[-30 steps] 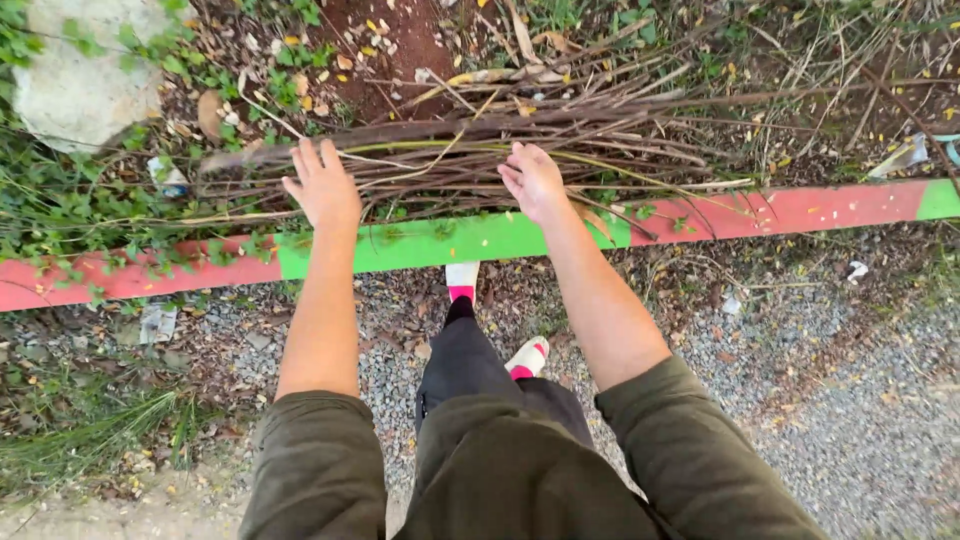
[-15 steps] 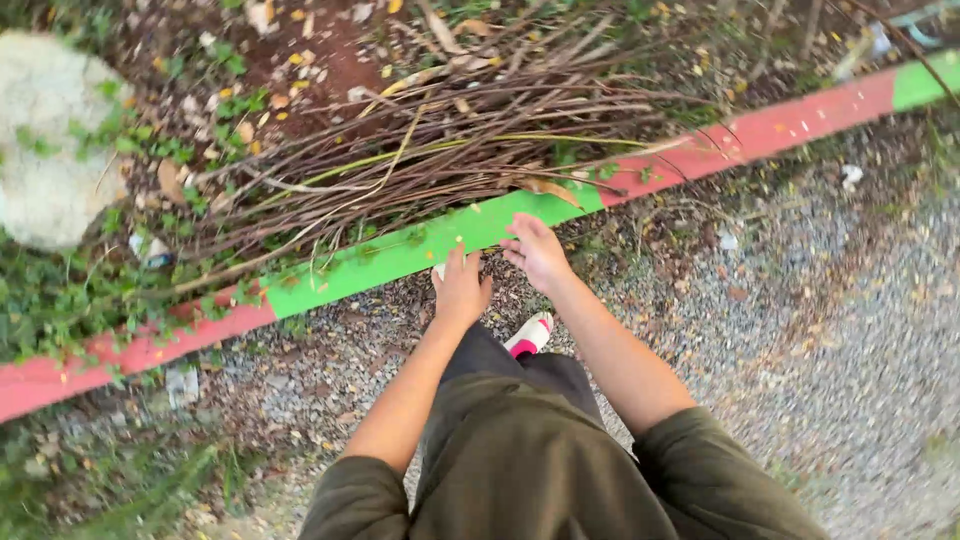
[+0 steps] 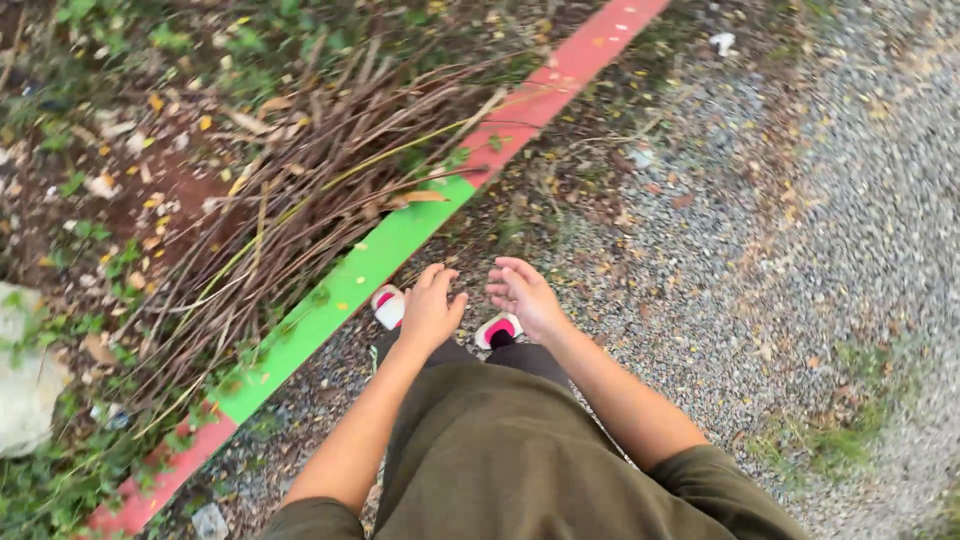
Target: The recorder is gathering dry twigs and sticks from the ground and placing them into a pile.
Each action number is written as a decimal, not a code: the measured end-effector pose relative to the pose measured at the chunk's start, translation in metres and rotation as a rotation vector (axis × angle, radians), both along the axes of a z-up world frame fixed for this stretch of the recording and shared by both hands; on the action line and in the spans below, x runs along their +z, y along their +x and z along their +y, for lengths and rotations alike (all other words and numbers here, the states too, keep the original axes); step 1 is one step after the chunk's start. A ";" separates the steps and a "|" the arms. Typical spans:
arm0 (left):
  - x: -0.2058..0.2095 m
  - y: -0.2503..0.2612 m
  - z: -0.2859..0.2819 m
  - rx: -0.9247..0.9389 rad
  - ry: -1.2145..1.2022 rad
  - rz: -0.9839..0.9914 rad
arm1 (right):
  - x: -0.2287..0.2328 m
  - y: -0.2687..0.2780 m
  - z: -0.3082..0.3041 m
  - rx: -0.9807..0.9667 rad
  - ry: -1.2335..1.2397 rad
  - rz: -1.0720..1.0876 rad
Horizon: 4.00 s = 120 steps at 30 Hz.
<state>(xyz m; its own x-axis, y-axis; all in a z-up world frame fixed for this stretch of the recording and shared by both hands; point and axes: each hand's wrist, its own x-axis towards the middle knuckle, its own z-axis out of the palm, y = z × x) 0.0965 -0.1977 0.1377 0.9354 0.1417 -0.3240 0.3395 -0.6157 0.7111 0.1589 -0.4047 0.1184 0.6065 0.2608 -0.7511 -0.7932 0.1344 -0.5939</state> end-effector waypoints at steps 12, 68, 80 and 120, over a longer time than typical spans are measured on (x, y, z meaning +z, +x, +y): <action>0.036 0.088 -0.301 -0.424 -0.139 -0.227 | 0.062 -0.012 -0.302 -0.454 0.032 -0.089; -0.028 0.628 -0.746 -0.634 -0.138 -0.098 | 0.031 0.504 -0.767 -0.605 0.056 -0.081; 0.006 0.742 -0.910 -0.663 -0.224 -0.208 | 0.036 0.585 -0.924 -0.605 -0.123 -0.062; -0.028 1.302 -1.177 -0.510 -0.204 -0.113 | -0.015 1.180 -1.233 -0.352 -0.310 -0.124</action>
